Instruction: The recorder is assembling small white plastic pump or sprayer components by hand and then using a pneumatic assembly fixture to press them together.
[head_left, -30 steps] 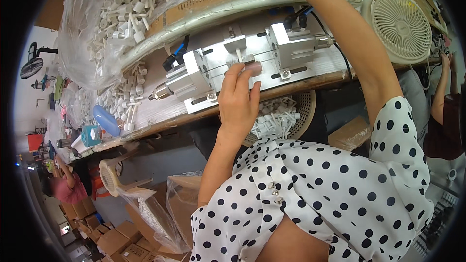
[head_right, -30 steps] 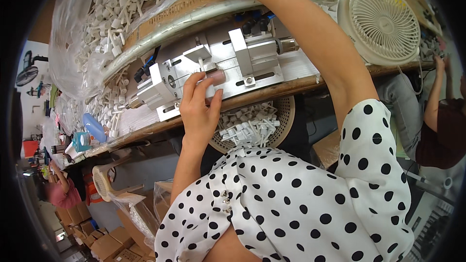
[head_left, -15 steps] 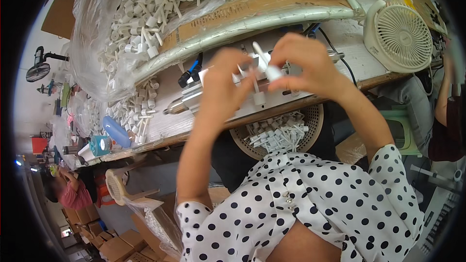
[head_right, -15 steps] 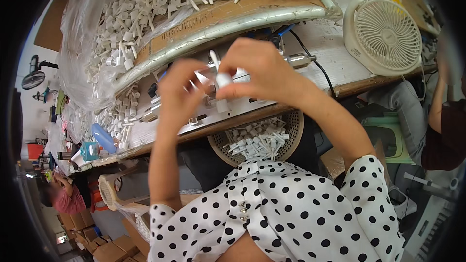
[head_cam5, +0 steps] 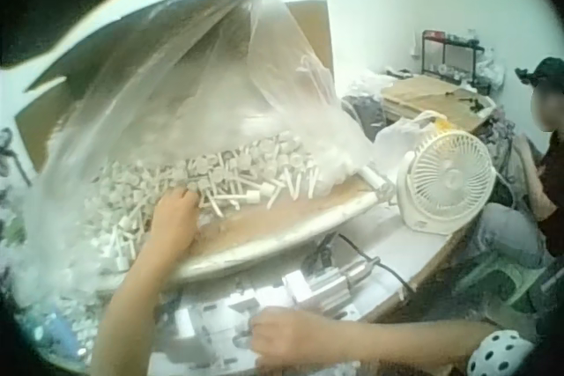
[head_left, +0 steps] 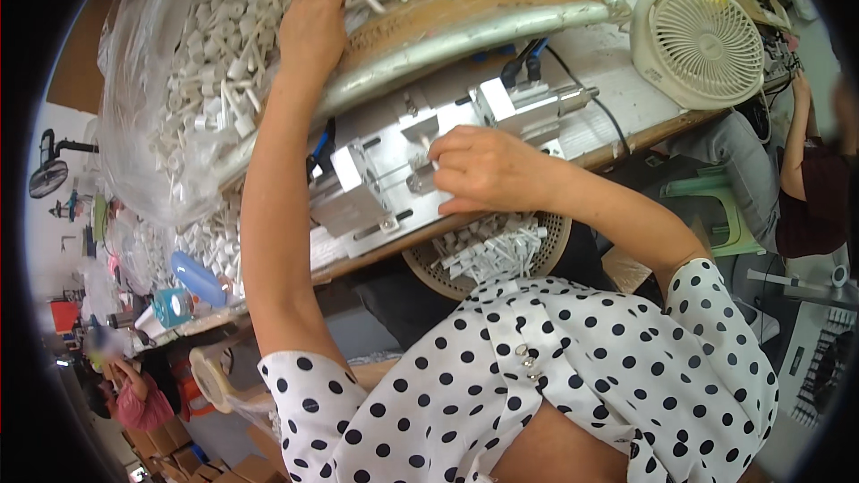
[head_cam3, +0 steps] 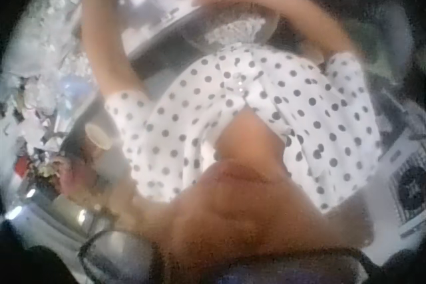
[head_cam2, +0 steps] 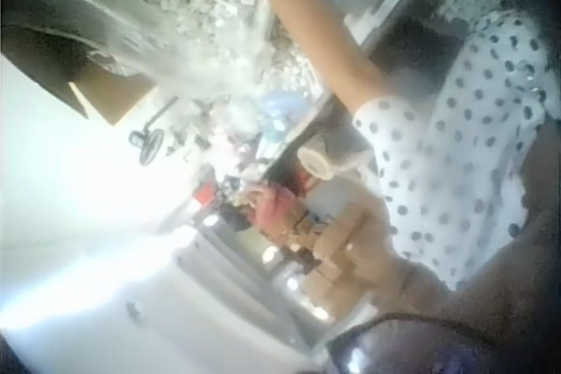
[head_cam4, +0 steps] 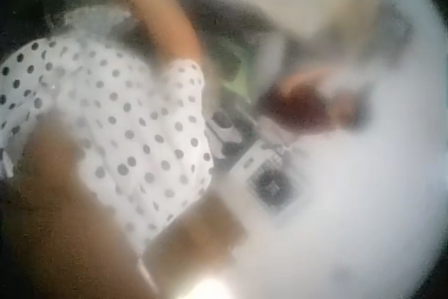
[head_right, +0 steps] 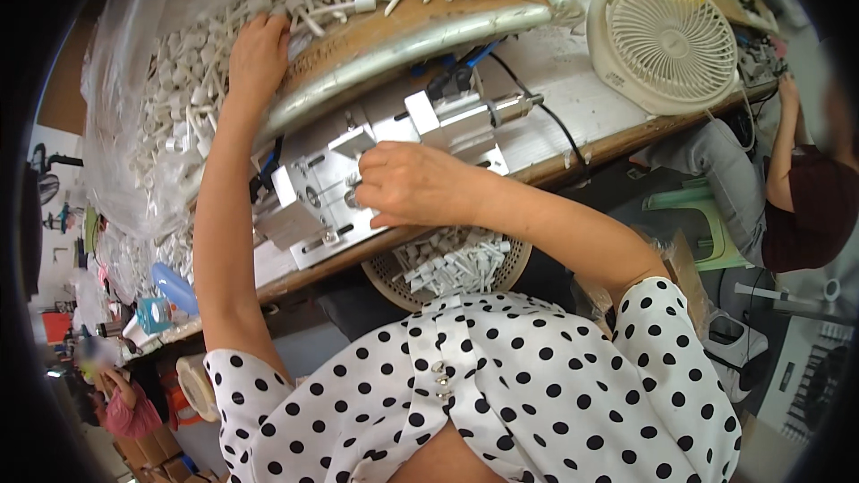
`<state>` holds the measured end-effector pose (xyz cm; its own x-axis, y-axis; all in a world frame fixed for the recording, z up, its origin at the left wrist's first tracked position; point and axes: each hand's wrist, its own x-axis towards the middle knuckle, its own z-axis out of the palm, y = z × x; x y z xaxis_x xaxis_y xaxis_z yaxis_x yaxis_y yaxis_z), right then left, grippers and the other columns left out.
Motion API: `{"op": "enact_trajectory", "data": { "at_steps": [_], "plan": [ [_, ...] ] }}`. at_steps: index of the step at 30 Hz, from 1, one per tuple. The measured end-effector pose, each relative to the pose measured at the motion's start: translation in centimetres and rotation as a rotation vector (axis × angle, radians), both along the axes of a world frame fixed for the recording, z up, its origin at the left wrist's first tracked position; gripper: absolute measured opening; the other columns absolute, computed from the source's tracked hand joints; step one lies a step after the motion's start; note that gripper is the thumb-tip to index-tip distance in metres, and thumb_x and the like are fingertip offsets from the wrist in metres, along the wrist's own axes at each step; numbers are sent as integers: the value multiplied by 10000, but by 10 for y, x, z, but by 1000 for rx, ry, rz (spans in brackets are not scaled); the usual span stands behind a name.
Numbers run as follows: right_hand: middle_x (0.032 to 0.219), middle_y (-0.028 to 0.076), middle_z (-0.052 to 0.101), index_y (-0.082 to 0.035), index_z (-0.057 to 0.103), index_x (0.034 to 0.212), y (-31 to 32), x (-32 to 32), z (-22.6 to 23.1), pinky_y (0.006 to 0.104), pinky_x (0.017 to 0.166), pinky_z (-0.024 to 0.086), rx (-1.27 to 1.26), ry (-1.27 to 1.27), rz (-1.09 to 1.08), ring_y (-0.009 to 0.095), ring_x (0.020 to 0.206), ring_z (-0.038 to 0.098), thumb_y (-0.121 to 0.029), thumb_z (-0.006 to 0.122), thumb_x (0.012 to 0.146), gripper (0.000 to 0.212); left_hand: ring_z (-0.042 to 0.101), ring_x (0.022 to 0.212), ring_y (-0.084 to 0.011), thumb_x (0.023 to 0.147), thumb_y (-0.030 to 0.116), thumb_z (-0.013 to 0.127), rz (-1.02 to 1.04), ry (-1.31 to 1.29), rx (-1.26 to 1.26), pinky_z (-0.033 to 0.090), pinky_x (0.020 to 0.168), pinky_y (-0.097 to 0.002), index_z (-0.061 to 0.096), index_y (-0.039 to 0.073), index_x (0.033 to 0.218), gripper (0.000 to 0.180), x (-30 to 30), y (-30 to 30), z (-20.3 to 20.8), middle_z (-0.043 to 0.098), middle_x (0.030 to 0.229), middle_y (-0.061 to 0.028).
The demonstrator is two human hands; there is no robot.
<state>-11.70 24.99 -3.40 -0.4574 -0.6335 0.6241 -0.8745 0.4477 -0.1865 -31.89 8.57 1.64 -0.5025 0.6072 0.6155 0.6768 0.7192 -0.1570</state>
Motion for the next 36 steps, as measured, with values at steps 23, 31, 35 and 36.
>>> {"op": "enact_trajectory", "data": {
  "at_steps": [23,31,35,36],
  "plan": [
    [718,139,590,-86,640,744,42,-156,66,418,701,435,401,170,-442,319,764,562,-179,566,710,124,470,669,-49,745,52,658,-29,-667,879,380,562,-183,637,3,844,112,161,-37,7,530,905,-24],
    [808,156,601,-49,630,856,35,-80,75,406,701,450,-79,-125,-204,326,793,577,-143,557,735,170,515,624,-111,681,43,709,41,-465,622,410,504,-209,628,21,873,210,235,8,-66,575,1019,-102],
    [683,61,583,-62,610,788,47,-51,55,304,542,426,-227,-111,-161,195,596,537,-202,681,705,178,571,702,-178,703,40,686,39,-450,572,456,568,-251,612,11,888,201,236,20,-69,578,1021,-127],
    [636,51,561,-37,599,755,49,-43,53,281,514,403,-298,-75,-133,166,528,497,-237,740,666,260,583,760,-222,711,40,675,36,-442,558,470,616,-280,600,7,901,207,236,23,-67,575,1022,-140]
  ]
}}
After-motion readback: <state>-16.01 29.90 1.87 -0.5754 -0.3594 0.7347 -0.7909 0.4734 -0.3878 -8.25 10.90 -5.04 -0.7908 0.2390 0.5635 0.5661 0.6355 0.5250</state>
